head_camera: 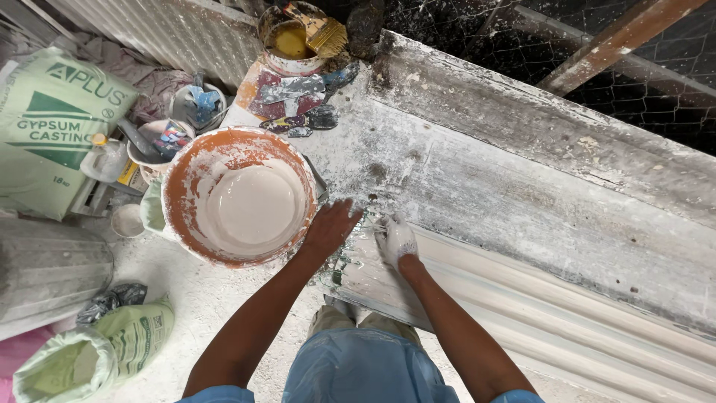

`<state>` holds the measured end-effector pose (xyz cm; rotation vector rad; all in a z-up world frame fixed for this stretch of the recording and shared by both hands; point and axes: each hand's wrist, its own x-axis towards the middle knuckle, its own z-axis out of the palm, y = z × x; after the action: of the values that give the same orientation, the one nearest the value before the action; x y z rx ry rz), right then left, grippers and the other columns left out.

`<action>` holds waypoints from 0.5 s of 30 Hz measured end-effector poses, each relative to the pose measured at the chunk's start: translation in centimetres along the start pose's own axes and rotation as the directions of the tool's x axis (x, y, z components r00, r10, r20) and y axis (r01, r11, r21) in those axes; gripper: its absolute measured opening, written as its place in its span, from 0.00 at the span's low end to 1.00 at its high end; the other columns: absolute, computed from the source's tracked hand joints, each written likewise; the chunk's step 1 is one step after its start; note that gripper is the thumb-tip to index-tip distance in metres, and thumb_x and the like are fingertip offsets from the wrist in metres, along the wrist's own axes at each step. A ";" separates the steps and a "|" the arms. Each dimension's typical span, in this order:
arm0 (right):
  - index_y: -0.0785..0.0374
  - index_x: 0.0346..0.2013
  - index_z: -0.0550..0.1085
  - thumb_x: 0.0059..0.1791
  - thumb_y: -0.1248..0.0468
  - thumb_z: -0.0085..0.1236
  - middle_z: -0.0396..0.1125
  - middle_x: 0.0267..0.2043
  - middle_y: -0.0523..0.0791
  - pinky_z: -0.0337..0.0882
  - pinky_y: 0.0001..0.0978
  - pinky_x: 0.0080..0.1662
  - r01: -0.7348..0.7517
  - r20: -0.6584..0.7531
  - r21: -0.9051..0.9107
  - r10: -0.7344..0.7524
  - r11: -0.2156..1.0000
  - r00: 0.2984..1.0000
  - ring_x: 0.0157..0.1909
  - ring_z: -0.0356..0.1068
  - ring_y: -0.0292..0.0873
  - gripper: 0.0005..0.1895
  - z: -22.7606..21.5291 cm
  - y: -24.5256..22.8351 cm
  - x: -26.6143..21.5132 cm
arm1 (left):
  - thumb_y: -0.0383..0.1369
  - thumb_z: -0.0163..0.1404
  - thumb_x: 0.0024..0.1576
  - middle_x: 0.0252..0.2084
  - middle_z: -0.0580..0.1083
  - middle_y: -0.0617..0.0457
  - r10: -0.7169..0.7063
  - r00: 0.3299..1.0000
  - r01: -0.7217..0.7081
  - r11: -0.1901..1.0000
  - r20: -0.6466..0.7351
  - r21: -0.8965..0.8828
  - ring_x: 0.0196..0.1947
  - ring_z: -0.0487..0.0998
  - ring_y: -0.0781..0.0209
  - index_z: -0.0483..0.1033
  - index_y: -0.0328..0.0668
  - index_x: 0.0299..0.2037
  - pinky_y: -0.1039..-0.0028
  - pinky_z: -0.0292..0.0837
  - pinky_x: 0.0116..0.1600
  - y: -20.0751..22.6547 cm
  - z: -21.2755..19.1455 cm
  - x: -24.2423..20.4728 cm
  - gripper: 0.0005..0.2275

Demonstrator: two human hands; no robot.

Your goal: The person applies a white slurry to a long ribbed mold using a cloth and a bucket. They repeatedly dip the cloth into the bucket and wipe the slurry along the mold's grooves, occasionally scraping excess material back into the bucket.

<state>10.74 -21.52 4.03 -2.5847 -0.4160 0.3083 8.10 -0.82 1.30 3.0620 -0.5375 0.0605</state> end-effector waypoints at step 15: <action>0.64 0.41 0.77 0.52 0.58 0.52 0.67 0.47 0.48 0.73 0.36 0.56 0.035 0.023 0.066 -0.037 0.997 0.999 0.49 0.71 0.45 0.13 -2.8 3.3 -1.1 | 0.40 0.38 0.66 0.73 0.58 0.52 0.090 0.988 -0.098 0.993 0.122 0.061 0.72 0.56 0.49 0.77 0.58 0.56 0.49 0.48 0.70 2.0 1.9 1.2 0.15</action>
<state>11.28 -25.92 4.85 -2.5086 -0.4532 0.3349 8.59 -3.13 -0.51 3.1187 -0.7005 -0.1050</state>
